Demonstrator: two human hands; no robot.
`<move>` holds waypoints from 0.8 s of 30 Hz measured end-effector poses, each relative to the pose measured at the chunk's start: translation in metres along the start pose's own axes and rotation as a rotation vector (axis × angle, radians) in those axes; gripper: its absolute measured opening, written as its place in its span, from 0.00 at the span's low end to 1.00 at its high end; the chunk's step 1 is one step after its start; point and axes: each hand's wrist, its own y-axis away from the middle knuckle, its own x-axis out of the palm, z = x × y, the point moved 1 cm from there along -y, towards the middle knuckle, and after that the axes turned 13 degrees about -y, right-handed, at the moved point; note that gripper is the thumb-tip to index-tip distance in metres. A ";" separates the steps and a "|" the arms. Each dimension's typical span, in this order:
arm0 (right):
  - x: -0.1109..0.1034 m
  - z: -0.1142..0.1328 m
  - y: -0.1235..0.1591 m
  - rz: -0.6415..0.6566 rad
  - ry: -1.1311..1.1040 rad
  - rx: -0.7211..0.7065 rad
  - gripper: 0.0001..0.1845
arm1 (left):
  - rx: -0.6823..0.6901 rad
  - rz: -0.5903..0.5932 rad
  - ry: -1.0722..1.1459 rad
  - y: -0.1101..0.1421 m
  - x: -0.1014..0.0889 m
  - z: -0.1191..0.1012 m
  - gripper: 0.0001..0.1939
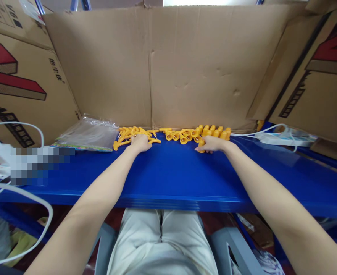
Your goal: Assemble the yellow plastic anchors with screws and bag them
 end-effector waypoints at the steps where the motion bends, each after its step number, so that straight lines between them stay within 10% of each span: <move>1: 0.001 0.001 0.000 0.001 0.008 -0.016 0.21 | -0.024 -0.029 0.025 -0.001 -0.001 0.001 0.13; 15: 0.007 0.027 0.006 -0.311 0.134 -0.327 0.09 | -0.089 -0.460 0.760 -0.004 -0.017 -0.002 0.03; 24: 0.009 0.032 0.006 -0.285 0.213 -0.377 0.07 | 0.169 -0.281 0.582 -0.001 -0.003 -0.023 0.13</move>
